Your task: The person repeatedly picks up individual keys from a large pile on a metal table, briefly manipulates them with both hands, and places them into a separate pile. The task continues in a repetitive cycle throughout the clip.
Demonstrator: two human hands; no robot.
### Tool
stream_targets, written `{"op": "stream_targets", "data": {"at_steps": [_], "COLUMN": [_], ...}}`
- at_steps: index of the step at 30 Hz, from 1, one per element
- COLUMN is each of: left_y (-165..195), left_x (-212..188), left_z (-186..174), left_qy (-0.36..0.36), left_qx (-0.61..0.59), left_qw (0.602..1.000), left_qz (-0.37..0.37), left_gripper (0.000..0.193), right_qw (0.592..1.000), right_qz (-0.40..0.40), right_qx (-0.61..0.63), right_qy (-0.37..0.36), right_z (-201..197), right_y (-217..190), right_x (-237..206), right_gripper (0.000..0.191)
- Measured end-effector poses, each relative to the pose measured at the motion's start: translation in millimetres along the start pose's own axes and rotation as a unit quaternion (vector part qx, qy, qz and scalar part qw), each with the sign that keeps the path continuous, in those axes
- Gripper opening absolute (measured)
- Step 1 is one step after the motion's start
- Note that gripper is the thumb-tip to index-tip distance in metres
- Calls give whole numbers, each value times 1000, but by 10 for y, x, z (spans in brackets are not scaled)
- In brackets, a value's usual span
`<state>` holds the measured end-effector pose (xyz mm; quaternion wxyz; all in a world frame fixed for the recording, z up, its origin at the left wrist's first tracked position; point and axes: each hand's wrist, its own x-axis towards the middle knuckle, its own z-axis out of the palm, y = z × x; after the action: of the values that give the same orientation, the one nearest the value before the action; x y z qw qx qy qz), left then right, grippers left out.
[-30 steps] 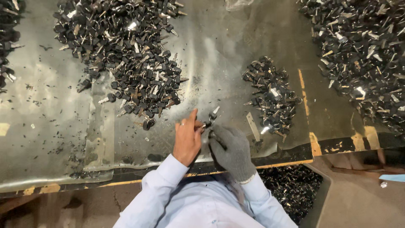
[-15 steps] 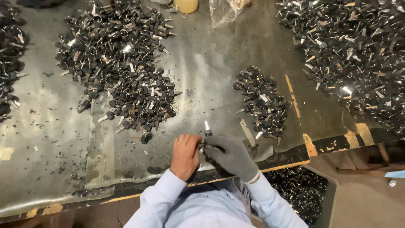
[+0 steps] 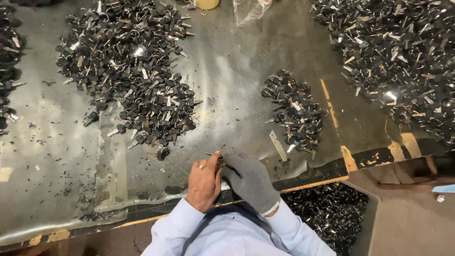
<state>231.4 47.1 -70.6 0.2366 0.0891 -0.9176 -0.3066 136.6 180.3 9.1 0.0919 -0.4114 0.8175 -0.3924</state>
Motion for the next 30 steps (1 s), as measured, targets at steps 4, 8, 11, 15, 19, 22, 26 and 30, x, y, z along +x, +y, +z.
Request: {"op": "stream_targets", "data": {"at_steps": [4, 8, 11, 15, 19, 22, 26, 30], "left_y": [79, 62, -140, -157, 361, 641, 767, 620], "left_x": [-27, 170, 631, 1212, 1769, 2244, 2471, 2019], "left_z": [-4, -192, -532, -800, -142, 424, 575, 270], "left_qy": [23, -79, -116, 38, 34, 40, 3, 13], "left_qx": [79, 95, 244, 270, -22, 93, 72, -1], "left_qw": [996, 973, 957, 959, 985, 983, 994, 994], "left_qz": [27, 196, 105, 74, 168, 151, 79, 110], "left_gripper": [57, 57, 17, 8, 18, 33, 34, 27], "right_qw": [994, 894, 802, 930, 950, 946, 949, 942], "right_qz": [-5, 215, 307, 156, 183, 194, 202, 236], "right_qx": [90, 386, 476, 215, 106, 140, 135, 154], "right_qy": [-64, 76, 187, 254, 228, 220, 203, 183], "right_z": [-64, -94, -116, -71, -31, -83, -178, -236], "right_y": [401, 818, 970, 966, 942, 916, 820, 691], "right_x": [-26, -318, -578, -826, -819, -782, -755, -675], "right_gripper": [27, 40, 58, 75, 76, 77, 73, 69]}}
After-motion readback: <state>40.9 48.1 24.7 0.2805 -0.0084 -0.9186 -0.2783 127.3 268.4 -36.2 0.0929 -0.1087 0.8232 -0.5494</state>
